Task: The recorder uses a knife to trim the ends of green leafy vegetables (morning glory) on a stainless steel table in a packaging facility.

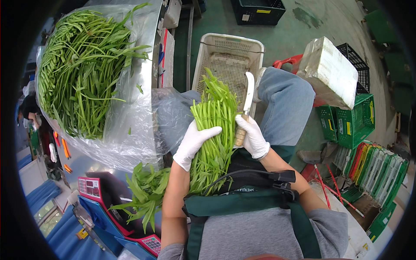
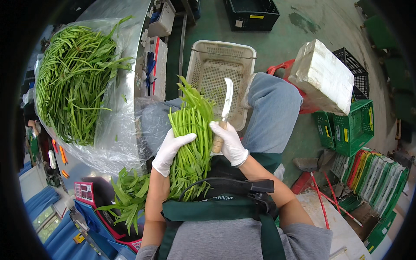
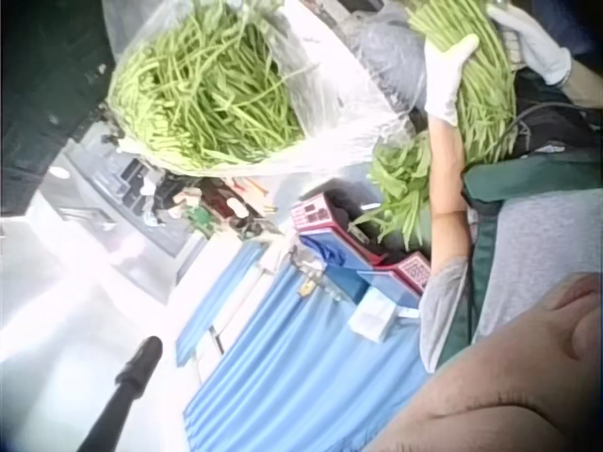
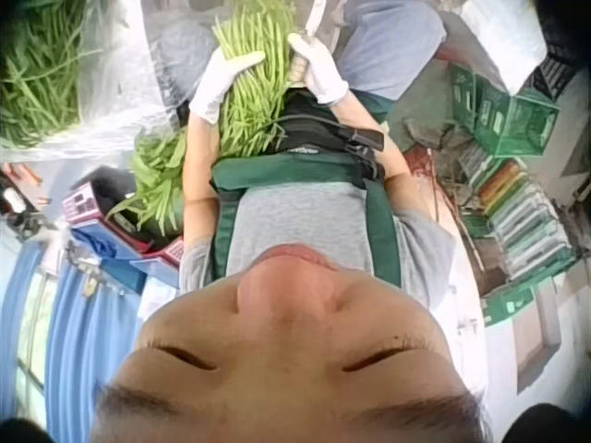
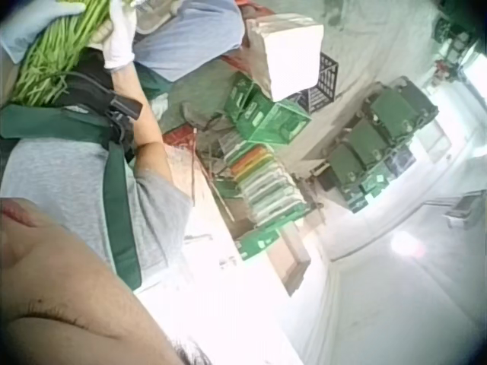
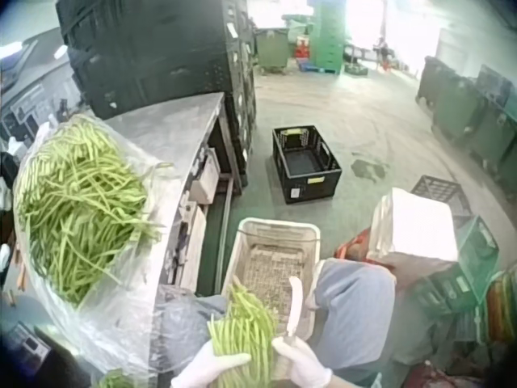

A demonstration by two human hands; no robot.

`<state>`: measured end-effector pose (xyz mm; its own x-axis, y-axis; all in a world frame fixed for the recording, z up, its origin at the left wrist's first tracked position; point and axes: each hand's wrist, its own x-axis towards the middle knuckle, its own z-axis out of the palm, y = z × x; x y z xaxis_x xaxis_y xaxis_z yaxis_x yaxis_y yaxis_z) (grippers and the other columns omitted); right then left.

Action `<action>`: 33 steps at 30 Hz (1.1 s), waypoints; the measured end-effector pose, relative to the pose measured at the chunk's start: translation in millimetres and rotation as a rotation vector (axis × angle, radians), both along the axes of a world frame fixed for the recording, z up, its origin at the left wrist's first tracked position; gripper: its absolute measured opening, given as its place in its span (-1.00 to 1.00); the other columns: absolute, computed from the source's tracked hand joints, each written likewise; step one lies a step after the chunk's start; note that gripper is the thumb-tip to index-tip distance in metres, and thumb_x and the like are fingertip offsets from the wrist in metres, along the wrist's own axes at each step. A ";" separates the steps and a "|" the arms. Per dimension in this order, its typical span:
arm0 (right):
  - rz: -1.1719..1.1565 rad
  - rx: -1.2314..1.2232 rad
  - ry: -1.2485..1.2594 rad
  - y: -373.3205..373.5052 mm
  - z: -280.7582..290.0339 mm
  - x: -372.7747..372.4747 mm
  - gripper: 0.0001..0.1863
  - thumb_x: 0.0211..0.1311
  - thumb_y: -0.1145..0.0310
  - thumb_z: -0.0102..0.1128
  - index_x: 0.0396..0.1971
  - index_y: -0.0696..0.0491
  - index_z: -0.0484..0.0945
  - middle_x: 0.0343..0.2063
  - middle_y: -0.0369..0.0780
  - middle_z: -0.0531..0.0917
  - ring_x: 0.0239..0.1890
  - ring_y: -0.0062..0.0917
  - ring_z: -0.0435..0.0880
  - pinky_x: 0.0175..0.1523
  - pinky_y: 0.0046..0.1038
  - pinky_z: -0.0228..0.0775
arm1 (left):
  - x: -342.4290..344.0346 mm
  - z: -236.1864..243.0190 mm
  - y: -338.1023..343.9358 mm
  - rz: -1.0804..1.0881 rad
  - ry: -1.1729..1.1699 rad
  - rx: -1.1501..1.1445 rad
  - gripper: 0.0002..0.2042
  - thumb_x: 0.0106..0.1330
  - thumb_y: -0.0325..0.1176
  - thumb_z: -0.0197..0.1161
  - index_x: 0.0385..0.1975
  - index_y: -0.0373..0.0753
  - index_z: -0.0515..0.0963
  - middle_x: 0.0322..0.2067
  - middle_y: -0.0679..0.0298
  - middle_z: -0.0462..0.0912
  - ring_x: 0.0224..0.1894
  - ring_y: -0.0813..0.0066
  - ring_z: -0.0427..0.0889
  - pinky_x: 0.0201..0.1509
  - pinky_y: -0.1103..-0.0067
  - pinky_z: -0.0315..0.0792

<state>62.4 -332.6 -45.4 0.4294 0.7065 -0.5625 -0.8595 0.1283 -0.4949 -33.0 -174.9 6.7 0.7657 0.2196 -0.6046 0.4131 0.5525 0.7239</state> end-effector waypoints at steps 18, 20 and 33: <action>0.577 -0.158 -0.568 22.2 78.3 80.9 -0.64 0.26 0.18 0.15 -0.15 0.17 0.43 -0.43 -0.23 0.57 -0.46 -0.66 0.55 -0.34 -0.58 0.44 | -31.0 -19.6 10.0 0.183 0.034 -0.732 -0.47 0.10 -0.23 0.18 0.09 -0.34 0.40 -0.05 0.05 0.57 -0.06 0.19 0.59 0.10 0.34 0.44; 0.544 -0.176 -0.662 2.0 82.3 88.6 -0.70 0.27 0.28 0.13 -0.12 0.15 0.44 -0.41 -0.24 0.57 -0.47 -0.67 0.56 -0.36 -0.55 0.46 | -27.8 -11.1 9.5 0.182 0.008 -0.752 -0.46 0.08 -0.22 0.18 0.09 -0.35 0.40 -0.04 0.05 0.57 -0.05 0.19 0.58 0.10 0.34 0.43; 0.687 -0.421 -1.681 -21.4 66.1 77.0 -0.78 0.08 0.33 0.19 -0.44 0.07 0.34 -0.61 -0.10 0.51 -0.53 -0.20 0.57 -0.45 -0.27 0.39 | -27.6 -28.5 13.8 0.154 0.072 -0.774 -0.52 0.11 -0.30 0.20 0.04 -0.39 0.43 -0.10 0.03 0.60 -0.11 0.23 0.61 0.05 0.36 0.48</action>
<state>139.4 -354.0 20.7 0.3864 0.9199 -0.0671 0.6604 -0.3267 -0.6761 -60.5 -161.1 -21.8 0.7141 -0.1833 -0.6756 0.3225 0.9427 0.0852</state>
